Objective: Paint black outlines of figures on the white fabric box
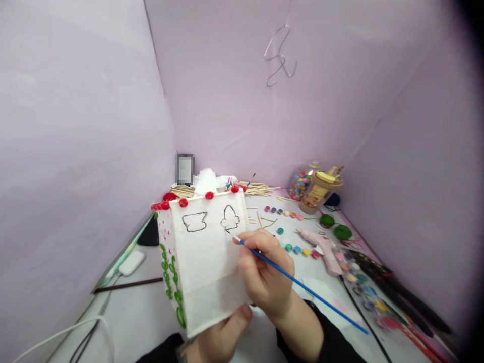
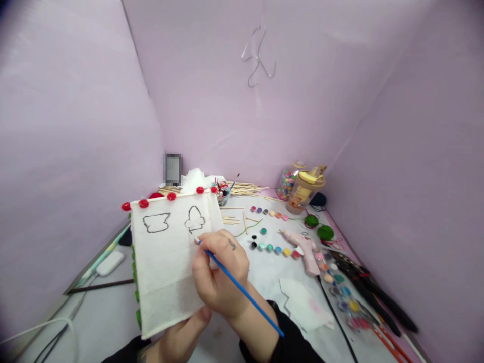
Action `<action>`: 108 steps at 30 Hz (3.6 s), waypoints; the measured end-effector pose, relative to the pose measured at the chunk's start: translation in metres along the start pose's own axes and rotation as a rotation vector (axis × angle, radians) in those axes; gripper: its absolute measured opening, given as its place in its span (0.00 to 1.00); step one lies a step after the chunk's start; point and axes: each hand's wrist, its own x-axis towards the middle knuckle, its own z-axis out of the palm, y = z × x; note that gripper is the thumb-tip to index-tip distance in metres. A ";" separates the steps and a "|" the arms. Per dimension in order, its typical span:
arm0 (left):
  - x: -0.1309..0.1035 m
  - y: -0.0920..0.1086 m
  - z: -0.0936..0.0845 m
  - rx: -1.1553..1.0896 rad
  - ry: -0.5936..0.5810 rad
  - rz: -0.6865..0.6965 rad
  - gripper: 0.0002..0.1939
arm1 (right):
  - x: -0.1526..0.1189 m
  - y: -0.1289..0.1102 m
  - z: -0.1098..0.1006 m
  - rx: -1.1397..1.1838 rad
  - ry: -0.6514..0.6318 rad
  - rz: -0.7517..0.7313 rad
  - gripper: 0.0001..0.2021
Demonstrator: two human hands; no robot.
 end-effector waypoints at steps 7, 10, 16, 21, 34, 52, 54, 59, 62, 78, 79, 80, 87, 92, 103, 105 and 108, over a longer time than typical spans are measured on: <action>-0.002 -0.005 0.000 0.018 -0.018 -0.030 0.28 | -0.001 0.001 0.000 0.025 0.009 0.009 0.11; -0.001 -0.002 -0.001 0.017 -0.025 -0.030 0.29 | 0.000 0.001 -0.001 0.017 0.003 0.002 0.11; -0.001 0.001 0.000 0.009 0.018 -0.003 0.28 | 0.000 0.001 0.000 0.019 0.012 -0.004 0.11; -0.002 0.000 0.001 -0.009 0.025 0.016 0.28 | 0.000 0.000 0.000 0.011 0.012 -0.006 0.11; 0.001 0.003 0.002 -0.011 -0.004 -0.034 0.32 | 0.000 0.000 0.000 -0.005 0.002 -0.002 0.11; 0.000 -0.003 0.001 0.027 0.016 0.022 0.27 | 0.001 0.001 0.000 -0.008 -0.017 -0.009 0.11; 0.000 -0.005 0.001 0.023 0.029 0.025 0.27 | 0.002 0.000 -0.001 -0.003 -0.021 -0.010 0.11; 0.001 0.005 0.001 0.018 0.003 0.010 0.29 | 0.001 0.000 -0.001 0.019 -0.007 -0.006 0.11; 0.002 0.012 0.002 0.017 -0.008 -0.001 0.32 | 0.001 0.000 0.000 0.010 -0.006 -0.007 0.11; 0.004 0.017 0.001 0.027 -0.003 0.046 0.32 | 0.000 0.002 -0.001 0.033 -0.001 -0.007 0.10; 0.004 0.018 0.001 0.025 0.000 0.044 0.33 | -0.001 0.002 0.000 0.033 0.001 -0.007 0.10; 0.004 0.017 0.001 0.021 0.000 0.037 0.33 | -0.001 0.002 0.000 0.033 0.001 -0.005 0.10; 0.004 0.012 0.004 -0.004 0.003 0.000 0.35 | -0.002 0.003 0.000 0.039 0.004 -0.001 0.10; 0.004 0.017 0.003 -0.010 -0.024 -0.092 0.41 | -0.002 0.003 0.001 0.040 0.003 0.004 0.11; 0.006 0.017 0.002 -0.019 -0.063 -0.104 0.40 | -0.001 0.002 0.000 0.033 0.001 0.002 0.10; 0.006 0.017 0.002 -0.029 -0.062 -0.103 0.40 | -0.001 0.002 0.000 0.033 0.004 0.005 0.10; 0.005 0.019 0.002 -0.025 -0.051 -0.097 0.41 | -0.001 0.002 0.000 0.030 0.007 0.005 0.10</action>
